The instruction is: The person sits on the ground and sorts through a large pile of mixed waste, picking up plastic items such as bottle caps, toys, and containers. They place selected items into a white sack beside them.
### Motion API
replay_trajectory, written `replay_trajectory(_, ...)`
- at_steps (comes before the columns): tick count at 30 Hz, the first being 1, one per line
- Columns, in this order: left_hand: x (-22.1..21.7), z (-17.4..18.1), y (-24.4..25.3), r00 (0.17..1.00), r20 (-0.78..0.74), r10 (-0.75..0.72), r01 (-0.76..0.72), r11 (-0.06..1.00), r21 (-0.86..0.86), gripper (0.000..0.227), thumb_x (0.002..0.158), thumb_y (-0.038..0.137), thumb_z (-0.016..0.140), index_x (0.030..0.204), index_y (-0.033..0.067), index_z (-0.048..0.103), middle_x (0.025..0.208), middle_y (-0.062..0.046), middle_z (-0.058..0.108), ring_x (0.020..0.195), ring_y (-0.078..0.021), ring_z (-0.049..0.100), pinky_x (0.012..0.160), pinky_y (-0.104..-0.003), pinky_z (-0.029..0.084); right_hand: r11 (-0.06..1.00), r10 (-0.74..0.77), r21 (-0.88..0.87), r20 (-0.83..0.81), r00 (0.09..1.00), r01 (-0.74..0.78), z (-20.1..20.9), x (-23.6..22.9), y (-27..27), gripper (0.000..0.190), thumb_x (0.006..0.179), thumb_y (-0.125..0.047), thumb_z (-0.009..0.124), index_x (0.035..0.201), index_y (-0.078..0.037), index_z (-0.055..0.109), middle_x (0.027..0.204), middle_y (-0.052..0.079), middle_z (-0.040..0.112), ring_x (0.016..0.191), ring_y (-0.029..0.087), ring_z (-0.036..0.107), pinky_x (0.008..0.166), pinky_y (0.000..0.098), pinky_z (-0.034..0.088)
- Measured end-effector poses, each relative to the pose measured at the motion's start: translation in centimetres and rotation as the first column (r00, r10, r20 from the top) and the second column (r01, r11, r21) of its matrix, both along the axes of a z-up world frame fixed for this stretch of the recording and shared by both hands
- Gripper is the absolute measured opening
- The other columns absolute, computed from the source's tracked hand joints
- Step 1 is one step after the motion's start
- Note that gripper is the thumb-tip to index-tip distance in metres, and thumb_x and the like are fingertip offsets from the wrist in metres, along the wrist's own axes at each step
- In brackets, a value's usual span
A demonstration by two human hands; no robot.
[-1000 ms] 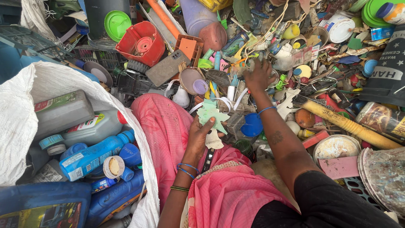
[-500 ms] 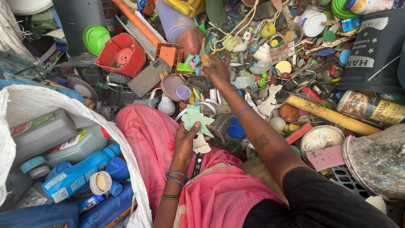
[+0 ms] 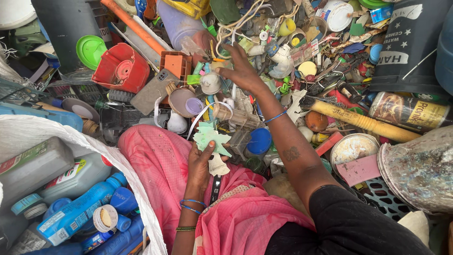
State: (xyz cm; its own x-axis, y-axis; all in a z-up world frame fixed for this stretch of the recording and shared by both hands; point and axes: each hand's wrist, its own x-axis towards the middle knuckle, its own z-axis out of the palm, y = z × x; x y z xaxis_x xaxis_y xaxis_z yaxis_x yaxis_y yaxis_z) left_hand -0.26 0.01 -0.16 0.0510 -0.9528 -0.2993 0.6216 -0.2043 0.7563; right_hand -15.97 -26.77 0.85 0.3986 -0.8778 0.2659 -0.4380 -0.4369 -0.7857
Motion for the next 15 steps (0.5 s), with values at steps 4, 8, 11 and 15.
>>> replay_trajectory(4, 0.1, -0.1, 0.4, 1.000, -0.016, 0.009, -0.009, 1.000, -0.001, 0.046, 0.095, 0.021, 0.070, 0.133, -0.0002, 0.052, 0.112, -0.020, 0.072, 0.091, -0.0276, 0.075, 0.066, -0.036, 0.066, 0.960, -0.239, 0.219, 0.311, 0.920, 0.176, -2.3, -7.7, -3.8, 0.051, 0.091, -0.031, 0.071, 0.137, -0.012, 0.059, 0.142, 0.018, 0.063, 0.124, 0.030, 0.068, 0.098, 0.0393, 0.061)
replay_trajectory(8, -0.1, 0.3, -0.2, 1.000, -0.004, 0.019, -0.019, 1.000, 0.025, 0.049, 0.093, 0.020, 0.070, 0.133, 0.0007, 0.050, 0.111, -0.021, 0.072, 0.090, -0.0275, 0.076, 0.065, -0.036, 0.066, 0.608, -0.794, -0.080, -0.048, 0.606, 0.790, -3.7, -17.6, -6.4, 0.066, 0.089, -0.039, 0.076, 0.143, -0.012, 0.050, 0.145, 0.017, 0.055, 0.118, 0.033, 0.064, 0.100, 0.0466, 0.048)
replay_trajectory(11, -0.1, 0.5, 0.0, 1.000, -0.010, 0.017, -0.017, 1.000, 0.021, 0.050, 0.093, 0.020, 0.069, 0.134, -0.0001, 0.050, 0.112, -0.021, 0.072, 0.091, -0.0272, 0.077, 0.064, -0.035, 0.066, 0.507, -0.856, -0.055, -0.147, 0.495, 0.860, -5.8, -21.8, -7.0, 0.093, 0.084, -0.051, 0.082, 0.149, -0.006, 0.033, 0.143, 0.023, 0.049, 0.126, 0.042, 0.052, 0.102, 0.0600, 0.033)
replay_trajectory(15, -0.4, 0.9, -0.4, 1.000, -0.001, 0.019, -0.019, 0.998, 0.052, 0.050, 0.092, 0.020, 0.069, 0.134, 0.0003, 0.050, 0.110, -0.022, 0.073, 0.090, -0.0278, 0.076, 0.066, -0.036, 0.066, 0.528, -0.723, 0.128, -0.451, 0.524, 0.839, -8.3, -18.0, -7.7, 0.096, 0.075, -0.060, 0.084, 0.143, -0.003, 0.047, 0.148, 0.019, 0.051, 0.144, 0.035, 0.041, 0.116, 0.0615, 0.026)
